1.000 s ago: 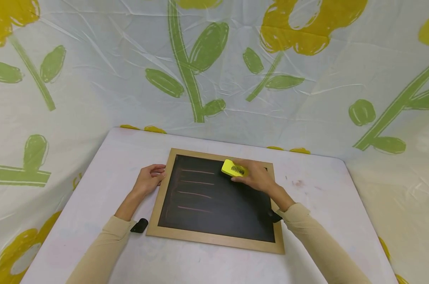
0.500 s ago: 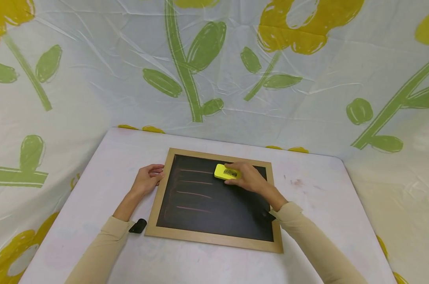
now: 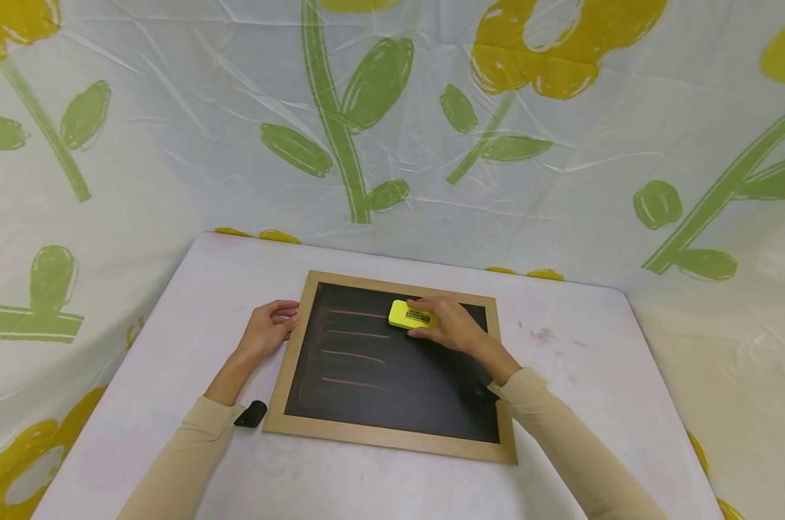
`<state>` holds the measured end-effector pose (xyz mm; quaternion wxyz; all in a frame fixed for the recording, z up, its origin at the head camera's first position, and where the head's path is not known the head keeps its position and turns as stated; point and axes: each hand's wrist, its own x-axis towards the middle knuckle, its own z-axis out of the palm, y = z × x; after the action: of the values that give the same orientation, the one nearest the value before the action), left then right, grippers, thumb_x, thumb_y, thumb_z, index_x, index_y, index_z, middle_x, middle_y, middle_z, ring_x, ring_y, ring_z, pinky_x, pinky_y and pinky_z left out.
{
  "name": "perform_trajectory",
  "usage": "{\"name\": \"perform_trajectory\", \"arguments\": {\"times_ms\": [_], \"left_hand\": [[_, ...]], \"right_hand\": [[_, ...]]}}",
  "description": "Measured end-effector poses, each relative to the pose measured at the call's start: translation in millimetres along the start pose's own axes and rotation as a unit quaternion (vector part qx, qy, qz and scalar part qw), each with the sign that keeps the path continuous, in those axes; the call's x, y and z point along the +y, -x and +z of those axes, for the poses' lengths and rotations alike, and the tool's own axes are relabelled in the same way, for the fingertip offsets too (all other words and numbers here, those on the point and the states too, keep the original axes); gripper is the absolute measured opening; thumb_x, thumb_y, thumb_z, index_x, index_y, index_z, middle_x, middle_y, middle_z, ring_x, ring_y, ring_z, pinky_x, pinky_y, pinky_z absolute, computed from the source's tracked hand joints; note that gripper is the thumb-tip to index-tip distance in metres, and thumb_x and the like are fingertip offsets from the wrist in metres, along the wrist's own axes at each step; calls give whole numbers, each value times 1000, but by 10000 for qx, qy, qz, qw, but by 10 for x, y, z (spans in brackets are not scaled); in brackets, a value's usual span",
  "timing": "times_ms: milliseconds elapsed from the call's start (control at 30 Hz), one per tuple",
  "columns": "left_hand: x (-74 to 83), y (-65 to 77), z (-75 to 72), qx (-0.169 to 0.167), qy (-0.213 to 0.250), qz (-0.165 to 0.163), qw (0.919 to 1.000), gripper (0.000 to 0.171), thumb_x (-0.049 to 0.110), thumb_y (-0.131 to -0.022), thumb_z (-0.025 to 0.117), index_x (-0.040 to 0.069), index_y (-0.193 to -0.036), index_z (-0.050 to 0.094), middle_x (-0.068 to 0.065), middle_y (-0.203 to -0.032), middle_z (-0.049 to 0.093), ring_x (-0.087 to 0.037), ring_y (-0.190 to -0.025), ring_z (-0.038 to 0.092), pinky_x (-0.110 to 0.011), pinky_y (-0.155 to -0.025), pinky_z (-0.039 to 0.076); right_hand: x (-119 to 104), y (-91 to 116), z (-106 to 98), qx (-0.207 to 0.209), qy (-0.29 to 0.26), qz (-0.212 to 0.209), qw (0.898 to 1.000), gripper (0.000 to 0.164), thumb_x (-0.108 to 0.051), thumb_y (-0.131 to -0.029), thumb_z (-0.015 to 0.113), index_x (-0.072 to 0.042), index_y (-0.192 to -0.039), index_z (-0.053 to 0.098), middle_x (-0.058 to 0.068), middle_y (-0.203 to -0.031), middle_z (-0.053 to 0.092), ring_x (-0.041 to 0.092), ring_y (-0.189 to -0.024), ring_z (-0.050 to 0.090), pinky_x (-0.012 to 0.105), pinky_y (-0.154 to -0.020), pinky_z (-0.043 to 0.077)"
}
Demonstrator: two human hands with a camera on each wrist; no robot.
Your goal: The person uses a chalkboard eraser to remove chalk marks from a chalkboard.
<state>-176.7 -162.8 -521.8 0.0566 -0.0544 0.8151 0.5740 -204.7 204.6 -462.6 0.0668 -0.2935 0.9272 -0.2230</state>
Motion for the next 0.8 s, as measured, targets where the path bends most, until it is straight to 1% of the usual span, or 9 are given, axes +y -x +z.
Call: {"name": "perform_trajectory", "arguments": {"times_ms": [133, 233, 400, 800], "left_hand": [[-15, -5, 0, 9, -1, 38, 10000, 35, 3, -100, 64, -9, -133, 60, -27, -121, 63, -22, -93, 65, -19, -65, 54], [-20, -9, -3, -3, -6, 56, 10000, 35, 3, -100, 64, -9, -133, 60, -27, -120, 63, -20, -91, 65, -19, -64, 54], [-23, -23, -16, -18, -40, 55, 10000, 35, 2, -100, 64, -9, -133, 59, -27, -119, 63, -17, -88, 64, -19, -64, 54], [-22, -51, -10, -38, -47, 95, 9999, 34, 1, -100, 64, -9, -132, 60, -26, -118, 64, -17, -87, 64, -19, -63, 54]], "right_hand": [[0, -34, 12, 24, 67, -105, 9999, 65, -28, -87, 84, -1, -141, 60, 19, -136, 64, 38, -126, 59, 55, -109, 43], [-8, -53, 16, 31, 114, -164, 9998, 65, -28, -87, 84, -2, -141, 61, 19, -136, 65, 37, -125, 60, 55, -108, 44], [-46, -102, 22, -3, 146, -182, 9997, 65, -29, -87, 84, -3, -142, 61, 17, -136, 65, 37, -125, 60, 54, -107, 45], [-118, -238, 79, -73, 126, -191, 9997, 64, -29, -87, 85, -2, -141, 61, 15, -136, 66, 35, -126, 60, 53, -110, 43]]}}
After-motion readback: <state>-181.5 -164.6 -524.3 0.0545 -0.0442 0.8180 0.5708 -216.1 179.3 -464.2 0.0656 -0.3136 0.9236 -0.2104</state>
